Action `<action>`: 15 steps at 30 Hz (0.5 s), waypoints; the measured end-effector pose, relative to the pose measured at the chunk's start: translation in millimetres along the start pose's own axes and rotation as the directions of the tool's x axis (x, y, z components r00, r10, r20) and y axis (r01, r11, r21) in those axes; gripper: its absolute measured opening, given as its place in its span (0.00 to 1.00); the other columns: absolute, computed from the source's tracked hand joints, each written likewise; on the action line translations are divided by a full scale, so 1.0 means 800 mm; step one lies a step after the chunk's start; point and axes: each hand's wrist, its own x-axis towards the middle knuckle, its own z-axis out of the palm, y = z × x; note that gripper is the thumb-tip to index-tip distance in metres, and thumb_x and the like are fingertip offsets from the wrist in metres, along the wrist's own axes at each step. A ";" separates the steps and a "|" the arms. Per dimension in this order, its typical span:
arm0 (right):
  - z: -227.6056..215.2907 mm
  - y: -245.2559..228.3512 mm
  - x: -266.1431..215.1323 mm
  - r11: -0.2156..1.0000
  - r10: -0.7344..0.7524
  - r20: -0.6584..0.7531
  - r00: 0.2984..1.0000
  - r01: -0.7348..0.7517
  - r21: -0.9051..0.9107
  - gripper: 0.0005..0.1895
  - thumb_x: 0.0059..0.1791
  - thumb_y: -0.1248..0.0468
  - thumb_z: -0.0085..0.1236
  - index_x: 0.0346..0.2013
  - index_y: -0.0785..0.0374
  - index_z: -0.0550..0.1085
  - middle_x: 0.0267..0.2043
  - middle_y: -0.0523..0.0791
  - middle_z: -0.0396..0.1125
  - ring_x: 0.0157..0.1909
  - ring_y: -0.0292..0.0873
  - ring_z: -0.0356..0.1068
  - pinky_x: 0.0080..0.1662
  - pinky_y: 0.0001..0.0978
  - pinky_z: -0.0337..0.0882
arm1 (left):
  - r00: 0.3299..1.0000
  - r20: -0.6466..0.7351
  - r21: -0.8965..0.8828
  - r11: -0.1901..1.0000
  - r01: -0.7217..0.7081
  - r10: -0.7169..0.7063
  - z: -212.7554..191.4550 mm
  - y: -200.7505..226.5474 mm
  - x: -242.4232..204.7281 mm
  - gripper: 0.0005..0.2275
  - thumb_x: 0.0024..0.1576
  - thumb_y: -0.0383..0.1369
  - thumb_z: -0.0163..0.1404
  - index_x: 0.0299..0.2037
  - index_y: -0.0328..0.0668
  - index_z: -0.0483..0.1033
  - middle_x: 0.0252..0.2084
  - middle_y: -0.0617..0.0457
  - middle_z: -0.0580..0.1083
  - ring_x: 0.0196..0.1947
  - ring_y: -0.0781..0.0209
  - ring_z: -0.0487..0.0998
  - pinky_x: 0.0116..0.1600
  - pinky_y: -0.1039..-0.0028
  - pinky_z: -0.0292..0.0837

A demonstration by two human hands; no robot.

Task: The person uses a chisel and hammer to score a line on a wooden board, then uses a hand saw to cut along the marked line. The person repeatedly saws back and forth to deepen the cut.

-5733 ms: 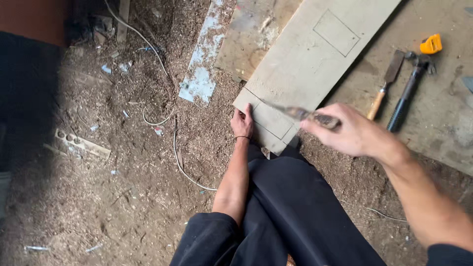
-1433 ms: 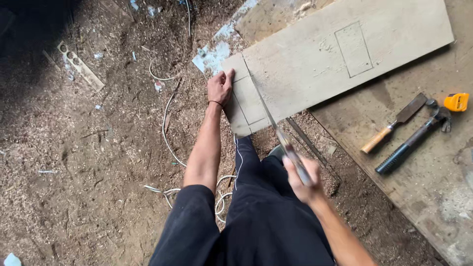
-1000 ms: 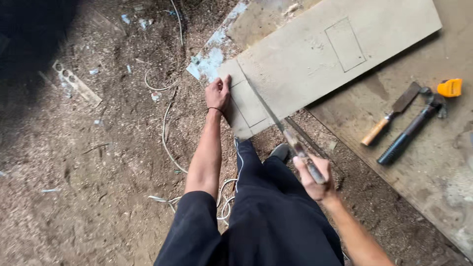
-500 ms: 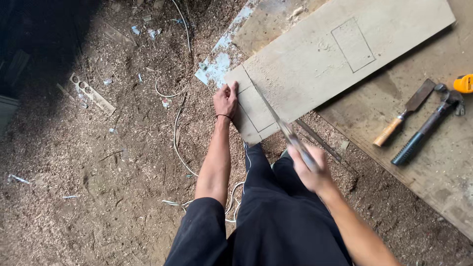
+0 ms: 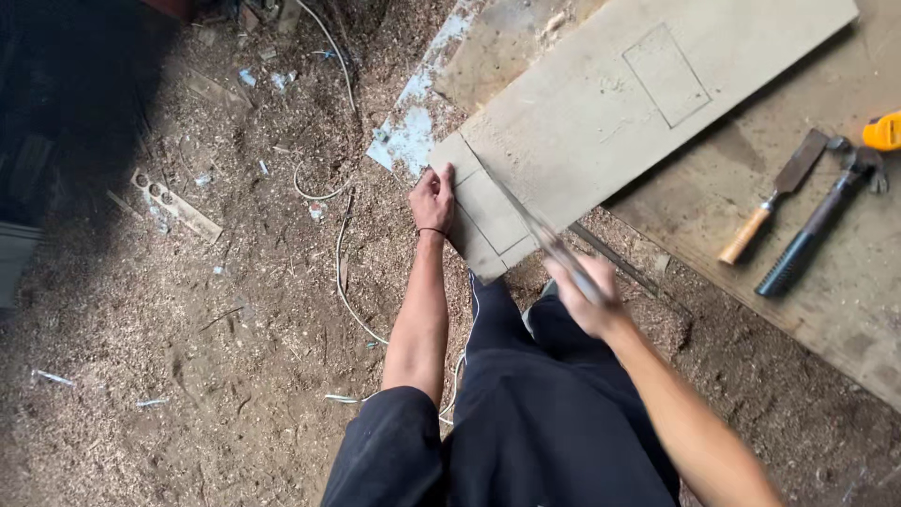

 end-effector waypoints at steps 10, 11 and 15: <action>-0.019 -0.074 -0.057 0.983 -0.112 -0.065 0.992 0.101 -0.155 0.15 0.55 0.58 0.49 0.32 0.65 0.77 0.14 0.39 0.61 0.14 0.32 0.59 0.17 0.29 0.59 | 0.999 0.015 0.139 0.989 0.039 -0.042 -0.008 -0.011 0.013 0.21 0.62 0.44 0.54 0.26 0.32 0.71 0.18 0.47 0.67 0.20 0.62 0.62 0.28 0.68 0.59; -0.014 -0.071 -0.049 0.987 -0.091 -0.072 0.993 0.080 -0.142 0.15 0.55 0.59 0.49 0.32 0.65 0.77 0.15 0.39 0.63 0.15 0.31 0.60 0.17 0.28 0.60 | 1.000 0.012 0.093 0.995 0.020 -0.021 -0.011 -0.012 0.012 0.20 0.62 0.44 0.54 0.27 0.33 0.72 0.19 0.49 0.69 0.21 0.64 0.65 0.28 0.70 0.61; 0.029 -0.040 0.041 0.994 0.107 -0.004 0.994 -0.107 -0.019 0.17 0.55 0.60 0.49 0.24 0.65 0.69 0.14 0.39 0.59 0.14 0.34 0.57 0.16 0.30 0.58 | 0.999 0.028 0.038 0.999 0.029 -0.030 0.003 -0.013 0.003 0.19 0.63 0.44 0.54 0.29 0.31 0.74 0.20 0.49 0.71 0.22 0.66 0.67 0.29 0.72 0.65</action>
